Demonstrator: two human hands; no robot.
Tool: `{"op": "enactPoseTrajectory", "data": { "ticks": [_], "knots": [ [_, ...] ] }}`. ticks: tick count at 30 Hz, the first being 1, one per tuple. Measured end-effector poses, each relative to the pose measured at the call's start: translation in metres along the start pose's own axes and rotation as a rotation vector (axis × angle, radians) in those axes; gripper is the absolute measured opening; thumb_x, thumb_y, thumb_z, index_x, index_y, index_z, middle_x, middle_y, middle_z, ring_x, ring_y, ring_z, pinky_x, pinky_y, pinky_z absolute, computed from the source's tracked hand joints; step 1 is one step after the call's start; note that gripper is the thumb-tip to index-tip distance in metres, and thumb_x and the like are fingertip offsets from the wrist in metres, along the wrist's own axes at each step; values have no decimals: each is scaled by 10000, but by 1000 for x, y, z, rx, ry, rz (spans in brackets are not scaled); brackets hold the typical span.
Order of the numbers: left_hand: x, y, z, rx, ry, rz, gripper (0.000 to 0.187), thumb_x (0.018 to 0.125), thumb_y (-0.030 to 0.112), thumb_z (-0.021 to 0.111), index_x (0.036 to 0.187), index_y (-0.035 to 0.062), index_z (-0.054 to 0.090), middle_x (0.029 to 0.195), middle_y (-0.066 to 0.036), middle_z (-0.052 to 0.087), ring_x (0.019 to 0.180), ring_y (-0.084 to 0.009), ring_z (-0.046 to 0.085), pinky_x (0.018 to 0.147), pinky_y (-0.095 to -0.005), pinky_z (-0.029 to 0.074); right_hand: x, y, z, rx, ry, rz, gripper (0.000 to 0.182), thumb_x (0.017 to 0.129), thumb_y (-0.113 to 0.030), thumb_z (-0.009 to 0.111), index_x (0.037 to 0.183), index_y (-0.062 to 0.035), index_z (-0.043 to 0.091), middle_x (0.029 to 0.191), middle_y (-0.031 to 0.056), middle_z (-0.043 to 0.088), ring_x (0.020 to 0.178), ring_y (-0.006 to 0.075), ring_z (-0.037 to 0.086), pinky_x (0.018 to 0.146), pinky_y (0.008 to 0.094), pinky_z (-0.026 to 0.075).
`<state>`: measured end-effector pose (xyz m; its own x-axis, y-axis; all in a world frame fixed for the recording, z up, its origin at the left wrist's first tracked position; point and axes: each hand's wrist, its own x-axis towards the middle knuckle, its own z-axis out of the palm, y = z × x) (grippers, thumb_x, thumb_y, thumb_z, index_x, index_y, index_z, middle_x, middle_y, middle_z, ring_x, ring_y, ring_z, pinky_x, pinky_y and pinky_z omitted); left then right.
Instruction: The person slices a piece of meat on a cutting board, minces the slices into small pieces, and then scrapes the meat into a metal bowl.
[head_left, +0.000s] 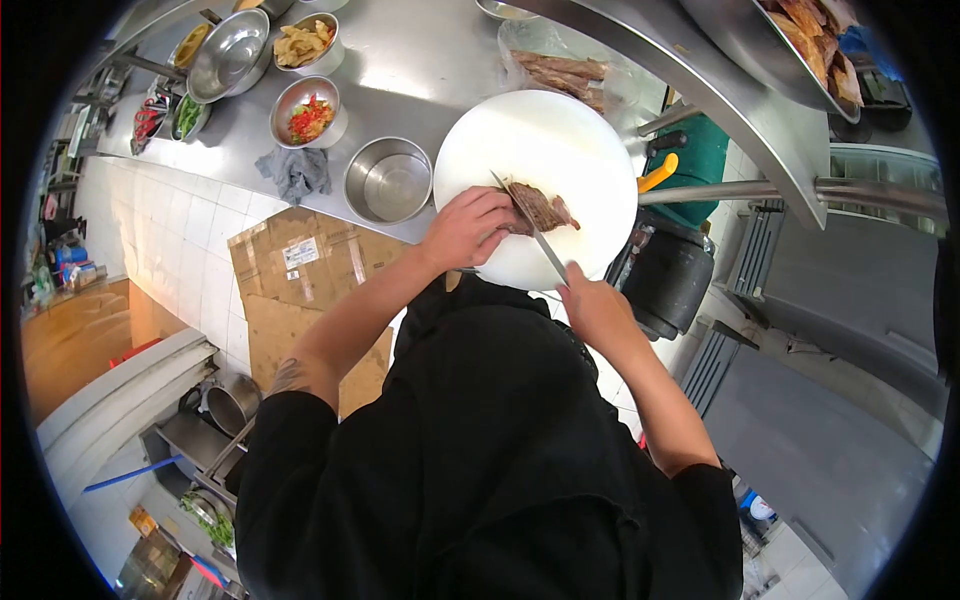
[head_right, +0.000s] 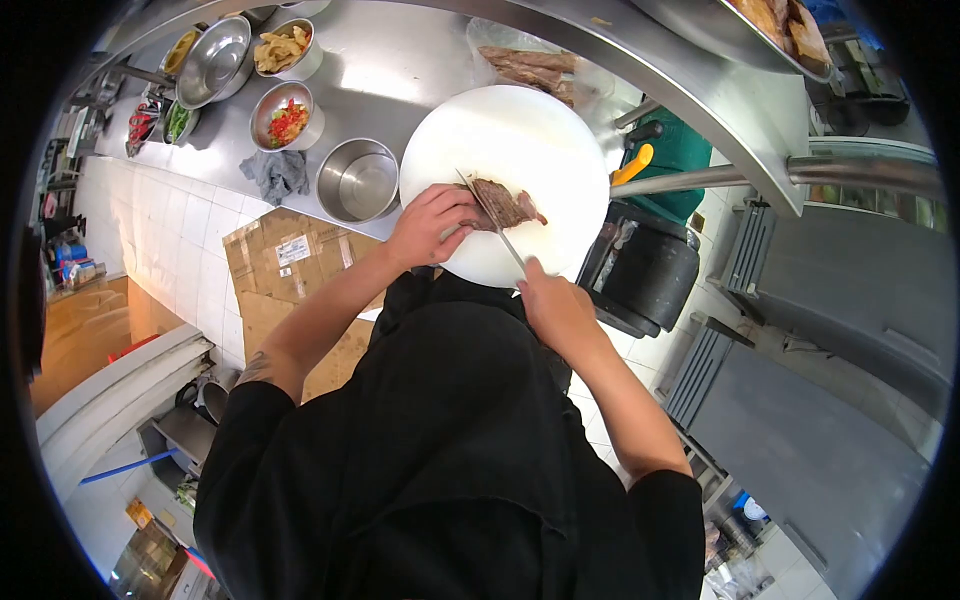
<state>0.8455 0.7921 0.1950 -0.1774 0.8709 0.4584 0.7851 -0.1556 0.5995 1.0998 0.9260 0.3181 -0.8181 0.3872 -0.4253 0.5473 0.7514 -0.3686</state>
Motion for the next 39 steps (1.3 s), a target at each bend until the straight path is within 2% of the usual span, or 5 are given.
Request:
{"op": "enactPoseTrajectory", "data": {
  "ticks": [9, 12, 19, 25, 39],
  "knots": [
    [0, -2, 2, 9, -5, -27, 282, 853, 105, 853, 1121, 123, 770, 1276, -63, 724, 1227, -333, 676, 1052, -453, 577, -4, 8, 17, 38, -77, 83, 284, 1155, -284, 597, 1243, -20, 542, 872, 310, 764, 839, 541, 763, 738, 661, 588],
    [1, 1, 4, 4, 1, -19, 281, 853, 100, 849, 1120, 122, 768, 1276, -64, 723, 1228, -337, 676, 1057, -459, 575, 17, 19, 52, 82, 74, 26, 299, 1154, -303, 607, 1249, -27, 545, 874, 320, 766, 845, 545, 764, 747, 662, 589],
    [-2, -1, 0, -18, -4, 12, 285, 864, 102, 844, 1138, 105, 765, 1310, -79, 712, 1269, -357, 662, 1082, -463, 565, 12, 38, 53, 285, 47, -7, 308, 1155, -301, 624, 1236, -14, 546, 886, 285, 777, 837, 531, 756, 755, 625, 582],
    [-11, 0, -6, 37, 31, -19, 302, 874, 95, 841, 1169, 106, 775, 1350, -91, 699, 1314, -375, 632, 1090, -464, 564, -4, 26, 49, 265, 196, -43, 263, 1154, -260, 623, 1235, -21, 550, 841, 266, 768, 788, 510, 752, 707, 608, 577],
    [-2, -2, -11, -21, -84, -58, 241, 903, 58, 819, 1140, 90, 789, 1316, -83, 706, 1279, -357, 641, 1075, -459, 568, -36, -3, -1, -22, 56, -11, 222, 1151, -241, 595, 1150, -25, 544, 786, 268, 748, 738, 506, 747, 684, 623, 581]
  ]
}}
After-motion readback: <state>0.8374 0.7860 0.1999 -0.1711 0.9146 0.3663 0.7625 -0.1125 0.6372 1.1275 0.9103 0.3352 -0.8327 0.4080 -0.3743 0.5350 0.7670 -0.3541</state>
